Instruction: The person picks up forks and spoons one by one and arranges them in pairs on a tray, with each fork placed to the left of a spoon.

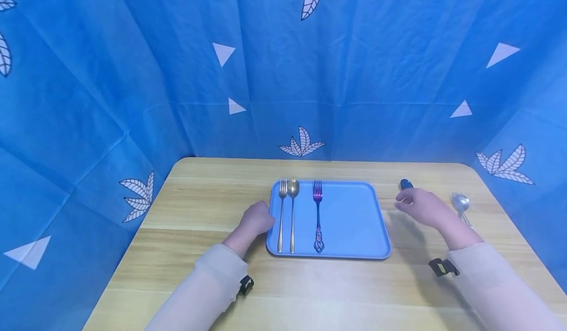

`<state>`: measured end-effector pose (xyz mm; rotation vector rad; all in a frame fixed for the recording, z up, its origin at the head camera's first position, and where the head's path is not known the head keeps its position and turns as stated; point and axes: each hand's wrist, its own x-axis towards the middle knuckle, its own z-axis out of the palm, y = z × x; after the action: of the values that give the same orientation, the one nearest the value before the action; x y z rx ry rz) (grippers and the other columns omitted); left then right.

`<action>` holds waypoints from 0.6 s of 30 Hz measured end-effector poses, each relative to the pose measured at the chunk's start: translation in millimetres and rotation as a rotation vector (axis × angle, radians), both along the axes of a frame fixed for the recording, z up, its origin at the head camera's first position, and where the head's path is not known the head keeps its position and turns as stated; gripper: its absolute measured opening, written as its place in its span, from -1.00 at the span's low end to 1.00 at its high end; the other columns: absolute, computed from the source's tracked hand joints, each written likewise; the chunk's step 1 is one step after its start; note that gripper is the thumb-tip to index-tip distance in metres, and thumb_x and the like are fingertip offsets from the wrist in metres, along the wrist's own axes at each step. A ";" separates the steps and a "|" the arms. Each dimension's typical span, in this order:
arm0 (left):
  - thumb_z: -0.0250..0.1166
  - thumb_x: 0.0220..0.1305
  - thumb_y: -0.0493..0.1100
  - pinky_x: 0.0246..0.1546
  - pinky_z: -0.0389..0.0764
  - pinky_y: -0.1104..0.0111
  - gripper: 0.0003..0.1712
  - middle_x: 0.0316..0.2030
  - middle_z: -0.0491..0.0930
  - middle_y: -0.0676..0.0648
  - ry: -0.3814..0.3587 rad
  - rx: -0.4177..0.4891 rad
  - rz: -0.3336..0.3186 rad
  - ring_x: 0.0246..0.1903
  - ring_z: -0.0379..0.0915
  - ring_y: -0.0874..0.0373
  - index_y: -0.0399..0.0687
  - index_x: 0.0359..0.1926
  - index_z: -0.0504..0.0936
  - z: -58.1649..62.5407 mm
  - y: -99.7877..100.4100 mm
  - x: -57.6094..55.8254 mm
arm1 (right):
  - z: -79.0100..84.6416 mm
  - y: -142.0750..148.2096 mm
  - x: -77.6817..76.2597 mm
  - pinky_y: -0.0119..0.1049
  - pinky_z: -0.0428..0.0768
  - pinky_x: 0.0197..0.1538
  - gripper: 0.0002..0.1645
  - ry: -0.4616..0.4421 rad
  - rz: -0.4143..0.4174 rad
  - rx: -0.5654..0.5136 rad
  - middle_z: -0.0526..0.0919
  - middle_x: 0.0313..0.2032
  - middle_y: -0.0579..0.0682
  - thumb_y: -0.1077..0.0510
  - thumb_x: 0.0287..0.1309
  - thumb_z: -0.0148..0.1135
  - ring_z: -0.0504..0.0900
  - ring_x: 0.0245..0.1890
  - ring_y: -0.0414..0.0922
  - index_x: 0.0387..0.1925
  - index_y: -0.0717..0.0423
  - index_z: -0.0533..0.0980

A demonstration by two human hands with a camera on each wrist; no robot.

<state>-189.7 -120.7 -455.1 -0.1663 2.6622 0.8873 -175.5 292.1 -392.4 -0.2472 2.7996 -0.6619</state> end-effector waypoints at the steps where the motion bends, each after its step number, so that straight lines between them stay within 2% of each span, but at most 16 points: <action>1: 0.14 0.12 -0.37 -0.45 0.47 0.27 -0.93 -0.44 0.47 -0.12 -0.001 -0.007 -0.004 -0.45 0.42 0.01 -0.20 -0.33 0.48 -0.4 -0.1 -0.6 | 0.4 2.1 -0.8 0.16 0.58 -0.09 -0.46 0.008 -0.004 0.008 0.64 -0.11 0.36 0.01 0.38 0.15 0.63 -0.11 0.28 0.07 0.46 0.49; 9: 0.14 0.11 -0.38 -0.42 0.48 0.25 -0.92 -0.43 0.49 -0.13 0.004 -0.023 -0.015 -0.44 0.44 0.00 -0.19 -0.34 0.49 -1.1 0.1 -1.8 | 0.2 19.4 -9.3 0.23 0.55 -0.05 -0.40 0.027 -0.060 0.037 0.58 -0.02 0.48 0.01 0.38 0.12 0.57 -0.04 0.41 0.13 0.52 0.42; 18: 0.13 0.13 -0.39 -0.38 0.51 0.23 -0.86 -0.38 0.50 -0.15 -0.003 -0.016 -0.014 -0.40 0.44 -0.01 -0.23 -0.25 0.49 -0.6 0.9 -2.5 | -6.6 37.2 -17.9 0.24 0.53 -0.09 -0.37 -0.002 -0.142 0.075 0.56 0.00 0.50 0.00 0.38 0.10 0.56 -0.07 0.41 0.14 0.53 0.39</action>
<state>-192.2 -119.8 -455.6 -0.1523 2.6646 0.8607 -193.3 329.2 -398.9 -0.0340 2.8525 -0.5848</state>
